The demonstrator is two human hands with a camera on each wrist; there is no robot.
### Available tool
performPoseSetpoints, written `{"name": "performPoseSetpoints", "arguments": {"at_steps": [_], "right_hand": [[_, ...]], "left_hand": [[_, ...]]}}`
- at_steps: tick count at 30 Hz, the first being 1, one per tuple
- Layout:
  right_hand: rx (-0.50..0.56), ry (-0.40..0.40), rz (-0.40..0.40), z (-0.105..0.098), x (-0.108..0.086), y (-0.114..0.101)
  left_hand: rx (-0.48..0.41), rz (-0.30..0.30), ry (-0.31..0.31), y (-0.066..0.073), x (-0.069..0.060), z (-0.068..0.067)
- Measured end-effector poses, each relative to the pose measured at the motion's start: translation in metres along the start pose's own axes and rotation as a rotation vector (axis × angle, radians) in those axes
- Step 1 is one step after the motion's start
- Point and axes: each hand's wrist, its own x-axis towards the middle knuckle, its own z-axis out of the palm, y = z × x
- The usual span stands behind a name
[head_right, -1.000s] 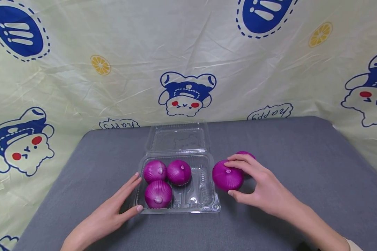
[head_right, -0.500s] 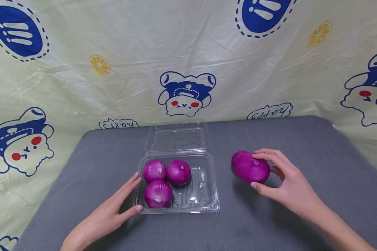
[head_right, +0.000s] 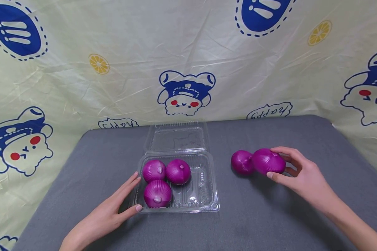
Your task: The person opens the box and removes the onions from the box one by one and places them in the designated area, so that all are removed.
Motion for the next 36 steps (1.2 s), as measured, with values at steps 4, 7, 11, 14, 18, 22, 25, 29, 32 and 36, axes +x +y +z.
{"name": "performPoseSetpoints", "arguments": {"at_steps": [4, 7, 11, 14, 18, 22, 25, 29, 32, 36], "right_hand": [[-0.023, -0.003, 0.082, -0.006, 0.003, 0.007], [-0.066, -0.008, 0.114, -0.011, 0.005, 0.014], [-0.146, -0.040, 0.145, -0.015, 0.010, 0.024], [-0.166, -0.093, 0.157, -0.017, 0.014, 0.031], [-0.176, -0.154, 0.150, -0.018, 0.018, 0.039], [-0.210, -0.174, 0.129, -0.019, 0.022, 0.044], [-0.213, -0.185, 0.107, -0.018, 0.024, 0.047], [-0.203, -0.206, 0.101, -0.017, 0.027, 0.049], [-0.202, -0.227, 0.121, -0.016, 0.029, 0.050], [-0.198, -0.255, 0.140, -0.014, 0.030, 0.051]], "left_hand": [[-0.001, 0.000, -0.001, 0.000, 0.000, 0.000], [0.001, -0.003, -0.001, 0.000, 0.000, 0.000], [0.001, -0.001, 0.003, 0.001, 0.000, 0.000], [0.003, 0.004, 0.007, 0.001, 0.000, 0.000], [0.005, 0.000, 0.006, 0.000, 0.000, 0.000], [0.005, -0.003, 0.001, 0.000, 0.001, 0.000], [0.007, -0.002, -0.002, 0.000, 0.001, 0.000], [0.003, -0.008, -0.002, 0.000, 0.001, 0.001], [0.001, -0.008, 0.001, 0.000, 0.000, 0.001], [0.006, -0.004, -0.002, 0.000, 0.001, 0.000]]}}
